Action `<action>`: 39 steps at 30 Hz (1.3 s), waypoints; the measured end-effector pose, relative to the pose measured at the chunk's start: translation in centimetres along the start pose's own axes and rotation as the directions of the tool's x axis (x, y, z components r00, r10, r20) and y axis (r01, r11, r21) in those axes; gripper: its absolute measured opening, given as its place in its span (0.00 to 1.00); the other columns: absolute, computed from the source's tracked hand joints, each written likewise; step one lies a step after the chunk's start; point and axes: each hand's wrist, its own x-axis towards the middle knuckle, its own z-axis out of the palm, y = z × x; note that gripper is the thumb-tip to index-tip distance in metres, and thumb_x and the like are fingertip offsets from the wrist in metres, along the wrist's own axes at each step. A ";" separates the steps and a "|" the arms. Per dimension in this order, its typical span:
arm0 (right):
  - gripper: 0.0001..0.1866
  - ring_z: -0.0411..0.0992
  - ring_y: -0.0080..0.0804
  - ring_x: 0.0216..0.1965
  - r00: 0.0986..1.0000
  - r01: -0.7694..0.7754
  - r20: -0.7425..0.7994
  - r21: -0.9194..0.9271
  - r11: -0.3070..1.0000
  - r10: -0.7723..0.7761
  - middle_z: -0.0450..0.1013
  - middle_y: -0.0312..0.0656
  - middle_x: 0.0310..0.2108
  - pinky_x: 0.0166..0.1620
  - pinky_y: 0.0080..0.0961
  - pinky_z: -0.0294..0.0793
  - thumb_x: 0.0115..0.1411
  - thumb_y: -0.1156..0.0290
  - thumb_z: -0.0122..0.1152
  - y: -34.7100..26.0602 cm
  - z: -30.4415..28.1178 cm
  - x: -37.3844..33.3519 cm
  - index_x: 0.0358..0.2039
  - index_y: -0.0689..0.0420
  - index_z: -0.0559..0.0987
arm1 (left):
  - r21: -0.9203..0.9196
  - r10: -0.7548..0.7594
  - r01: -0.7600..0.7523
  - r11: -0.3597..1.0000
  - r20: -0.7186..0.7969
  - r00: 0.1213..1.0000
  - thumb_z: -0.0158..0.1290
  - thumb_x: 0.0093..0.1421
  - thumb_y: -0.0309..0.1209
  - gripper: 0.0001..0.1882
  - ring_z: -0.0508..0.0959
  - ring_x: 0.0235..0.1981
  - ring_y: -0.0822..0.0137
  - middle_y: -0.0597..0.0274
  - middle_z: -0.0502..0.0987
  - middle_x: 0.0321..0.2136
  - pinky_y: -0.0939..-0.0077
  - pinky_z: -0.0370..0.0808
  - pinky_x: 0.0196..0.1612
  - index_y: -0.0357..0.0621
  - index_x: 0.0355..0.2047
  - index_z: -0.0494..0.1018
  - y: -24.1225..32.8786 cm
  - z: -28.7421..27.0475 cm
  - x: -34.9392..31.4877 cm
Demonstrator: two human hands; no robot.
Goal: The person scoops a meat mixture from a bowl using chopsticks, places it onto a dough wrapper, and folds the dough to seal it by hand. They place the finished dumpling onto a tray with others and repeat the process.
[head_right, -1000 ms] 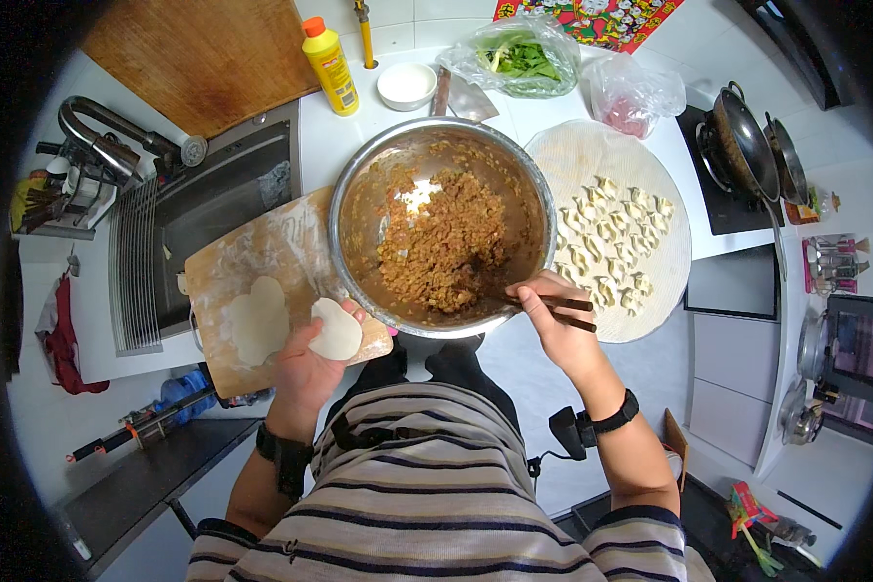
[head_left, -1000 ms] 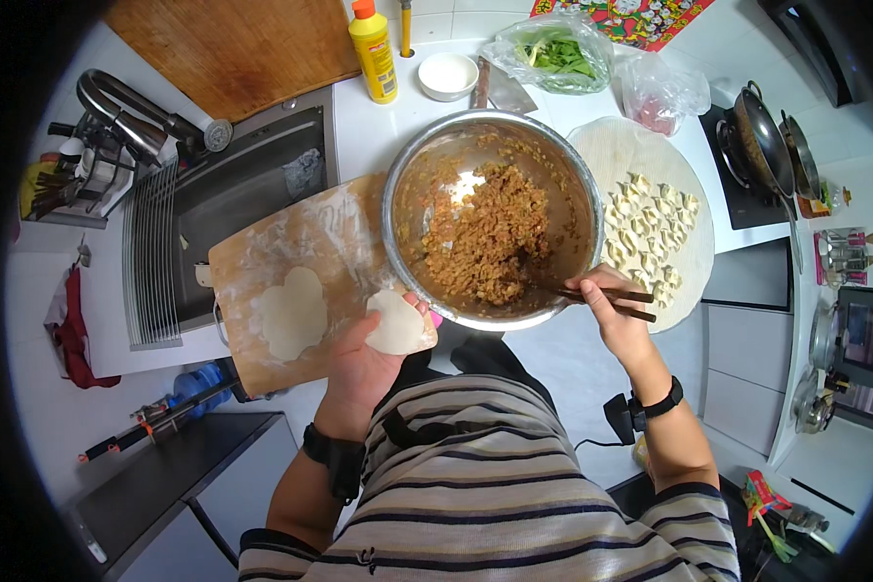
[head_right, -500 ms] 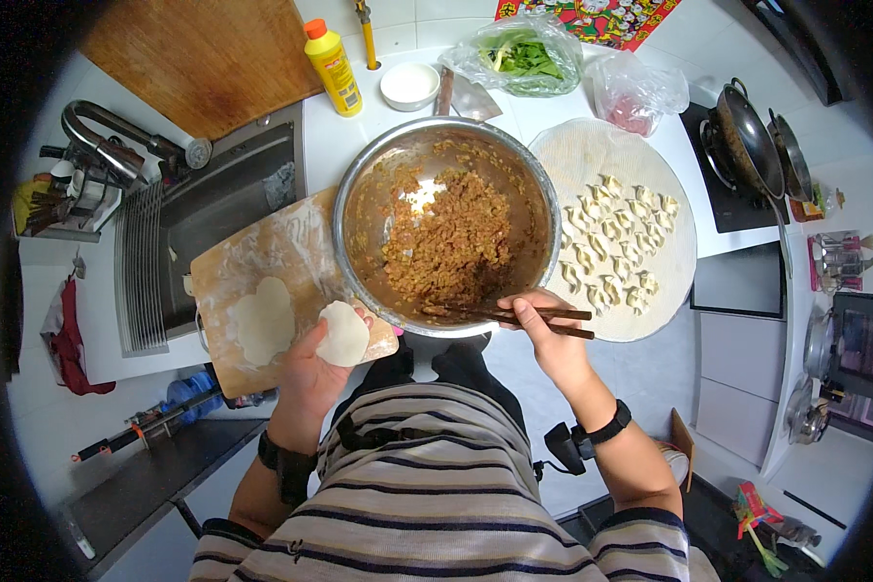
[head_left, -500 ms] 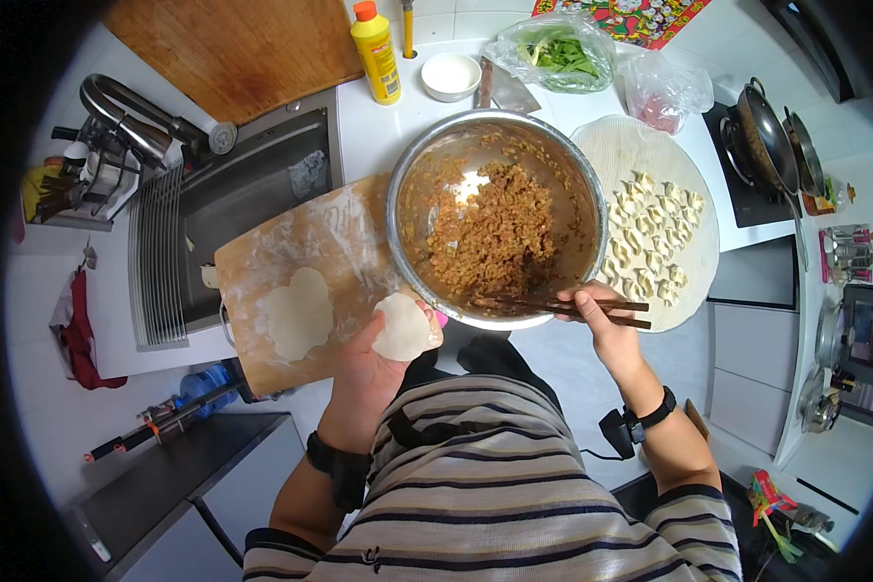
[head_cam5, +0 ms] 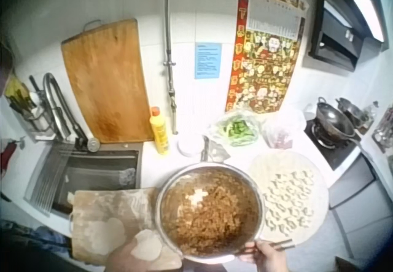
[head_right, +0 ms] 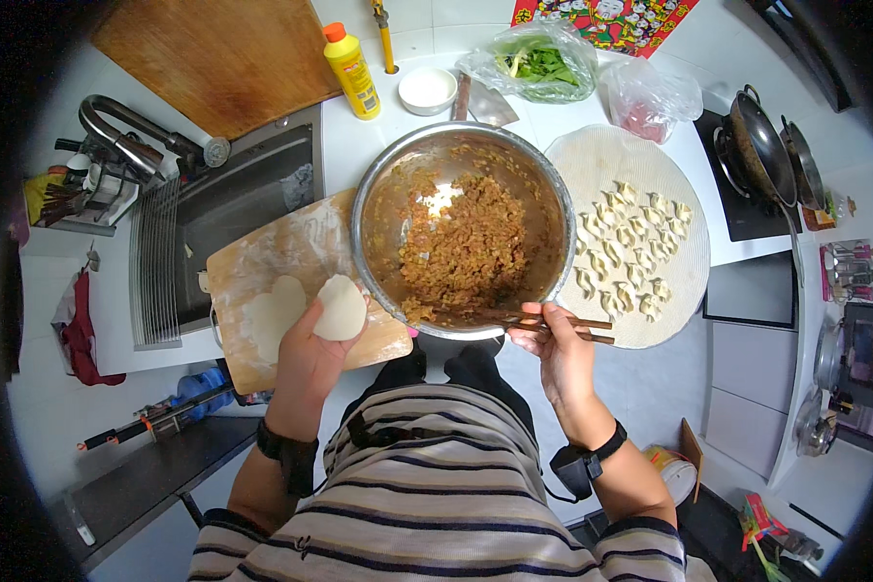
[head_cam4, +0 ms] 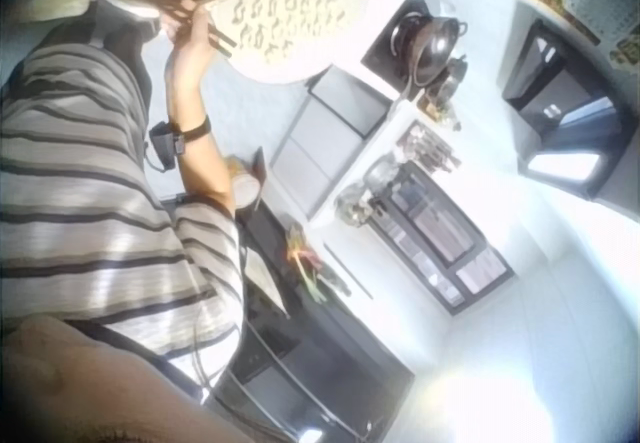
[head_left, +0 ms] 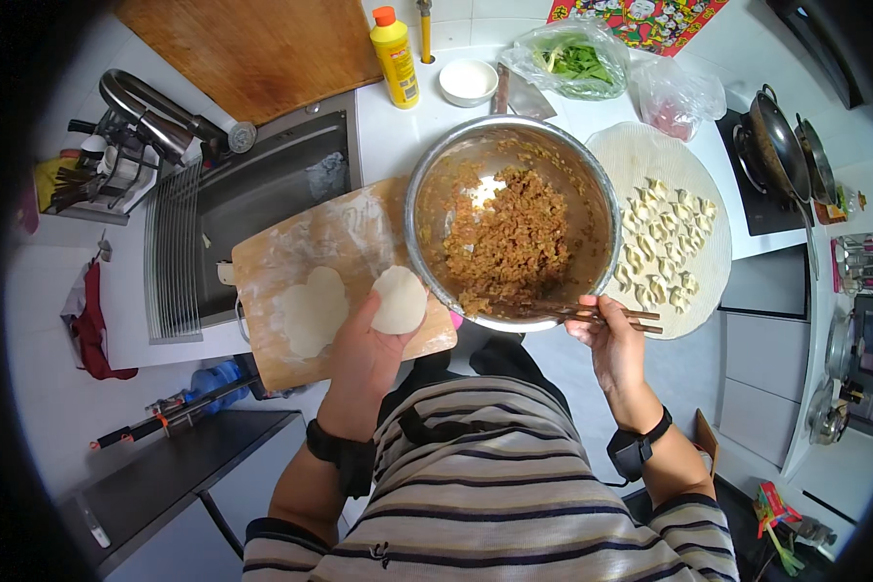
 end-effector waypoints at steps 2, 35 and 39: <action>0.16 0.75 0.32 0.28 0.999 -0.034 -0.015 0.007 0.999 0.034 0.74 0.47 0.31 0.31 0.21 0.76 0.63 0.65 0.43 0.0 -0.1 0.4 0.36 0.65 0.74 | 0.038 0.014 -0.015 0.999 0.017 1.000 0.36 0.64 0.33 0.21 0.64 0.54 0.53 0.47 0.64 0.51 0.58 0.60 0.57 0.32 0.53 0.56 0.1 0.3 0.9; 0.15 0.73 0.36 0.29 0.400 0.886 0.761 -0.180 0.427 -0.510 0.73 0.46 0.28 0.32 0.25 0.74 0.59 0.64 0.49 -1.5 -0.5 -1.1 0.31 0.63 0.78 | -0.060 -0.171 0.168 0.984 -0.033 0.985 0.35 0.65 0.33 0.20 0.66 0.53 0.58 0.52 0.64 0.51 0.61 0.62 0.57 0.33 0.53 0.57 -5.6 -0.9 0.4; 0.14 0.70 0.35 0.28 0.647 0.760 0.589 -0.441 0.478 -0.485 0.72 0.45 0.27 0.35 0.26 0.68 0.60 0.66 0.47 -3.5 0.6 -0.7 0.29 0.64 0.76 | -0.074 -0.176 0.176 0.982 0.005 0.984 0.36 0.64 0.33 0.21 0.65 0.54 0.56 0.50 0.64 0.52 0.60 0.62 0.57 0.33 0.54 0.56 -5.7 -2.1 0.5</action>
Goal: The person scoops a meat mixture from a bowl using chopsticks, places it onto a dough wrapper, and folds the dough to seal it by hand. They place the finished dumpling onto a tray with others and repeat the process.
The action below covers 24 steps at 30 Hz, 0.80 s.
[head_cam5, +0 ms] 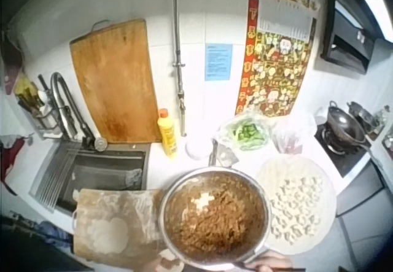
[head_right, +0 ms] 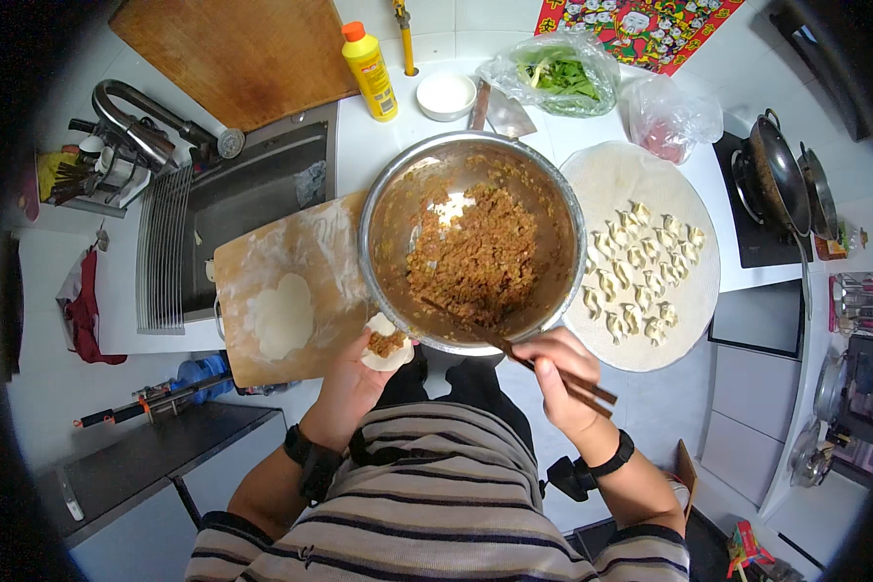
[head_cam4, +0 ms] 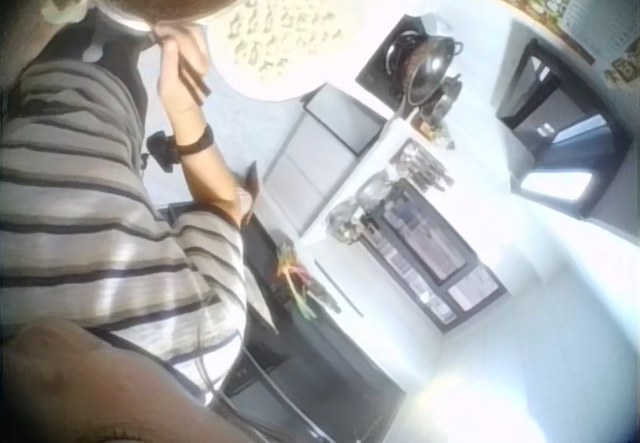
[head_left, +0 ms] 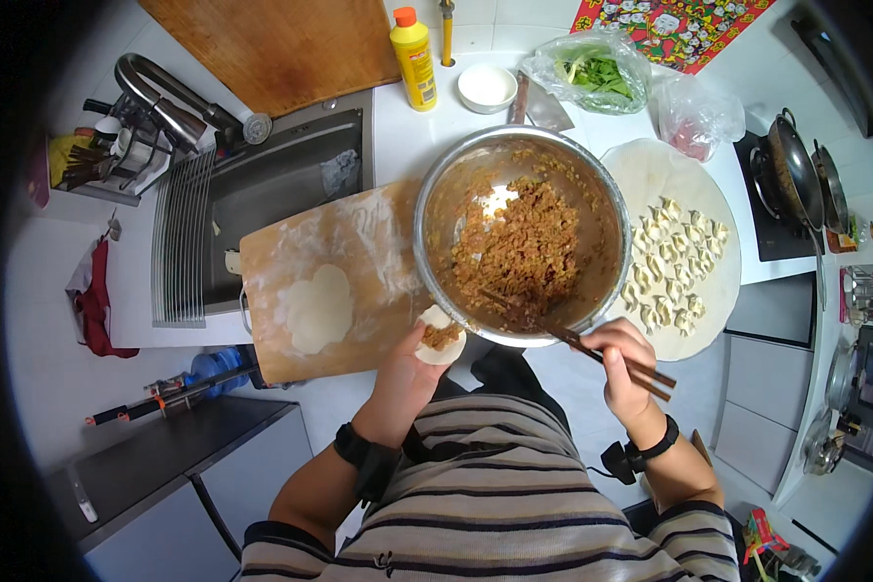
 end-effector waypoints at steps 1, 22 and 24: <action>0.13 0.69 0.35 0.29 0.998 -0.063 -0.028 -0.008 0.998 0.063 0.71 0.45 0.26 0.35 0.26 0.68 0.59 0.68 0.47 0.1 0.3 0.5 0.29 0.65 0.76 | 0.002 -0.001 0.001 1.000 0.005 1.000 0.36 0.64 0.33 0.21 0.65 0.54 0.56 0.50 0.64 0.52 0.60 0.62 0.57 0.33 0.54 0.56 0.0 0.0 -0.1; 0.12 0.66 0.29 0.22 0.927 -0.357 -0.101 0.061 0.932 0.361 0.67 0.42 0.20 0.28 0.23 0.64 0.58 0.70 0.52 0.0 2.1 2.6 0.25 0.65 0.77 | -0.140 0.148 -0.155 0.978 -0.058 0.987 0.40 0.63 0.30 0.16 0.69 0.50 0.59 0.52 0.69 0.46 0.63 0.66 0.54 0.34 0.48 0.62 2.7 1.5 -2.3; 0.12 0.65 0.28 0.22 0.943 -0.312 -0.119 0.014 0.950 0.311 0.67 0.42 0.20 0.27 0.23 0.63 0.58 0.70 0.52 0.9 1.8 2.4 0.25 0.65 0.77 | -0.109 0.191 -0.190 0.976 0.000 0.982 0.40 0.63 0.30 0.16 0.69 0.50 0.60 0.53 0.69 0.46 0.63 0.67 0.54 0.35 0.48 0.62 3.0 1.0 -2.1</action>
